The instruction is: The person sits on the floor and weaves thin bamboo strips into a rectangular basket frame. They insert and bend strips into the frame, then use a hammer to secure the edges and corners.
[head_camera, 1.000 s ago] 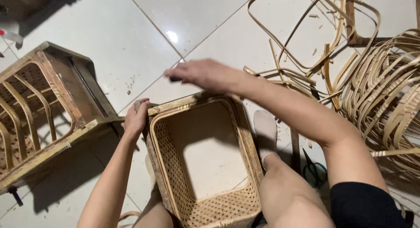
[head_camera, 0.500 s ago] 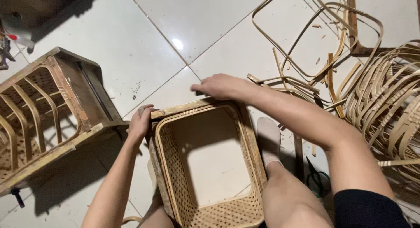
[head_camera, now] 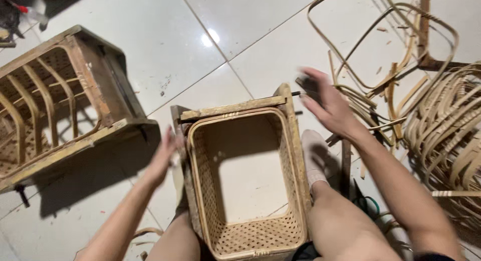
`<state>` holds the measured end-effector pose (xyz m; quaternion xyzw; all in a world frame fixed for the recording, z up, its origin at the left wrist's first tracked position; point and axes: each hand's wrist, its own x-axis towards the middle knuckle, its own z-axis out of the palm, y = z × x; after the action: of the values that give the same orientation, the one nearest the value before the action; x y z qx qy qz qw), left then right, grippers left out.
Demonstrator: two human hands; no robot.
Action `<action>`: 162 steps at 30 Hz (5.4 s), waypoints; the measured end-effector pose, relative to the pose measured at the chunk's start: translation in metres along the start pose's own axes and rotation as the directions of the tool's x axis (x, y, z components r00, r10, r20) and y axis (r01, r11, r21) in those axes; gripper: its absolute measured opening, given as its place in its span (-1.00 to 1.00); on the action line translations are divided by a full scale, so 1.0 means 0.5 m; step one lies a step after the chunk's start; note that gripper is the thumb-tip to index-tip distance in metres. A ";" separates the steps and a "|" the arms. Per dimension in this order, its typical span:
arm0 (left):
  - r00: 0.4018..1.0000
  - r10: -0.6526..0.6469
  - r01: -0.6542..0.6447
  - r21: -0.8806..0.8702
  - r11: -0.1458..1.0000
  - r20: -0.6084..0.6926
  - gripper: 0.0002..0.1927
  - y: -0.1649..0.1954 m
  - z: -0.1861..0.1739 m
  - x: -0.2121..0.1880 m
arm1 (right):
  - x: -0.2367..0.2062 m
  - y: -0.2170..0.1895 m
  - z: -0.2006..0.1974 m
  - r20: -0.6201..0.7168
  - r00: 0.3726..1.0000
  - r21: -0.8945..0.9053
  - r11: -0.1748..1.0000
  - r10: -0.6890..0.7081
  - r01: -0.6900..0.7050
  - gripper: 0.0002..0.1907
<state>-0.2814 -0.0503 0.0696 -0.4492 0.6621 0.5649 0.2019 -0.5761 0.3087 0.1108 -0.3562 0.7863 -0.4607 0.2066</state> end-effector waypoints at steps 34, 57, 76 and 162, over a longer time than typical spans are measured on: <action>0.944 0.324 -0.305 0.214 0.928 -0.059 0.19 0.076 -0.023 0.054 | 0.123 0.181 0.022 0.048 0.944 -0.141 0.938 0.327 -0.318 -0.52; 0.993 -0.113 0.114 0.032 0.993 -0.009 -0.06 -0.219 0.059 -0.107 | -0.227 0.269 0.154 0.659 0.719 -0.420 0.901 0.220 0.109 -0.55; 0.982 -0.183 0.179 0.082 0.981 0.049 -0.05 -0.288 0.036 -0.069 | -0.298 0.211 0.220 0.294 0.953 -0.738 0.617 -0.070 0.273 -0.59; 0.974 -0.019 -0.019 -0.162 0.987 -0.225 0.12 -0.332 0.108 -0.094 | -0.378 0.186 0.172 0.076 0.974 0.128 0.967 0.213 -0.221 -0.59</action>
<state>-0.1335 0.0243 -0.0031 -0.5256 0.6322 0.5625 0.0877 -0.4294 0.4308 -0.0131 -0.2672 0.7806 -0.4766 0.3035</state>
